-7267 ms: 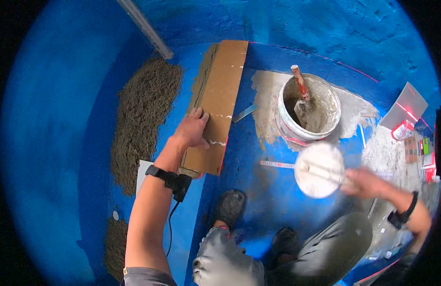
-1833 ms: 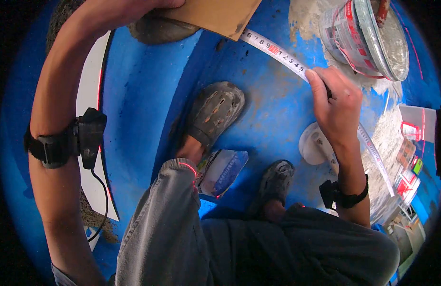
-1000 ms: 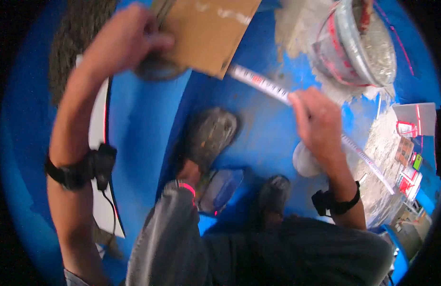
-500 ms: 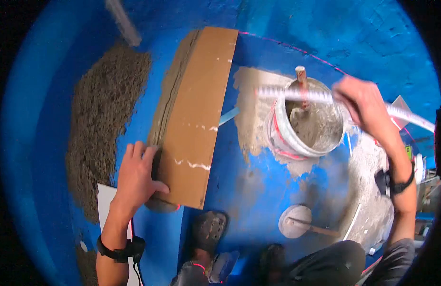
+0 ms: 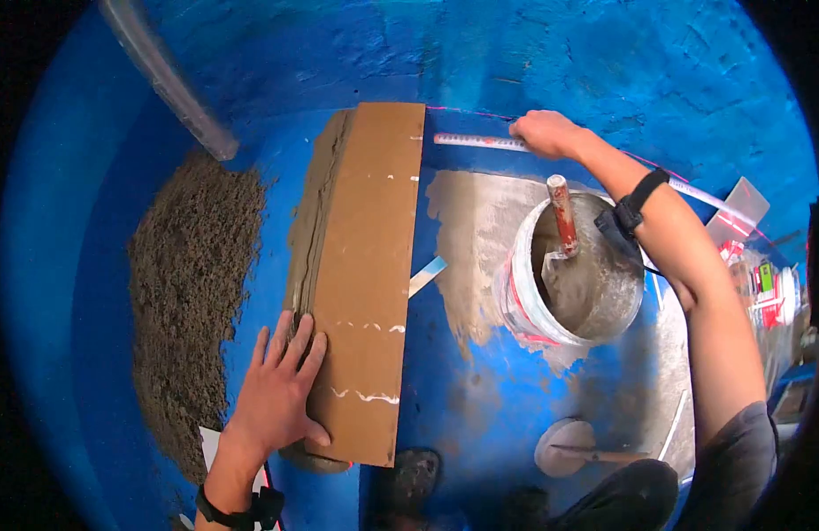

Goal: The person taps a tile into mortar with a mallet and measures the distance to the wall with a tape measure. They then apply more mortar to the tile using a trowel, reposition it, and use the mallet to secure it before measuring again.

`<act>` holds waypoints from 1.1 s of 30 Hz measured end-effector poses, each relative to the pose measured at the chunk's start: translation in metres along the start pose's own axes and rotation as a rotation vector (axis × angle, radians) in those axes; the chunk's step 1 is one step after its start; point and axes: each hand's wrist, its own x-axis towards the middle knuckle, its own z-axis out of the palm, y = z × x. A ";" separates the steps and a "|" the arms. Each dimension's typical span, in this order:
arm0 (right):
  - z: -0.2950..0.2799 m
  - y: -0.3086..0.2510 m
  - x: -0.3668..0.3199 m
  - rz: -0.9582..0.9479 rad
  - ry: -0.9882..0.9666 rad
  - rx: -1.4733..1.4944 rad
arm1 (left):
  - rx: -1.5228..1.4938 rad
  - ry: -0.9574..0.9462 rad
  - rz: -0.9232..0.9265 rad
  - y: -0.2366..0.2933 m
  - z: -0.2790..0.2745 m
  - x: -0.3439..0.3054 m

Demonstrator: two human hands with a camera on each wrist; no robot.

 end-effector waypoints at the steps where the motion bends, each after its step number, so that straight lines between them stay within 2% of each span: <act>1: 0.004 -0.002 0.006 -0.011 -0.031 0.007 | -0.009 -0.015 -0.010 0.001 0.000 0.001; 5: 0.021 -0.009 0.034 -0.061 -0.048 -0.010 | -0.023 -0.033 -0.022 0.002 0.000 0.003; 7: 0.021 -0.017 0.040 -0.098 0.009 0.013 | -0.024 -0.032 -0.032 0.003 0.001 0.003; 11: 0.015 -0.019 0.051 -0.108 0.005 0.045 | -0.040 -0.052 -0.049 0.004 0.001 0.004; 16: -0.001 -0.024 0.046 -0.174 0.045 0.092 | -0.053 -0.042 -0.050 0.004 0.002 0.005; 18: -0.003 -0.029 0.046 -0.147 0.050 0.100 | -0.070 -0.039 -0.054 0.004 0.003 0.004; 23: -0.012 -0.039 0.045 -0.149 -0.007 0.086 | -0.078 -0.027 -0.057 0.004 0.005 0.005; 33: -0.003 -0.033 0.046 -0.169 0.049 0.112 | -0.080 -0.022 -0.066 0.006 0.003 0.008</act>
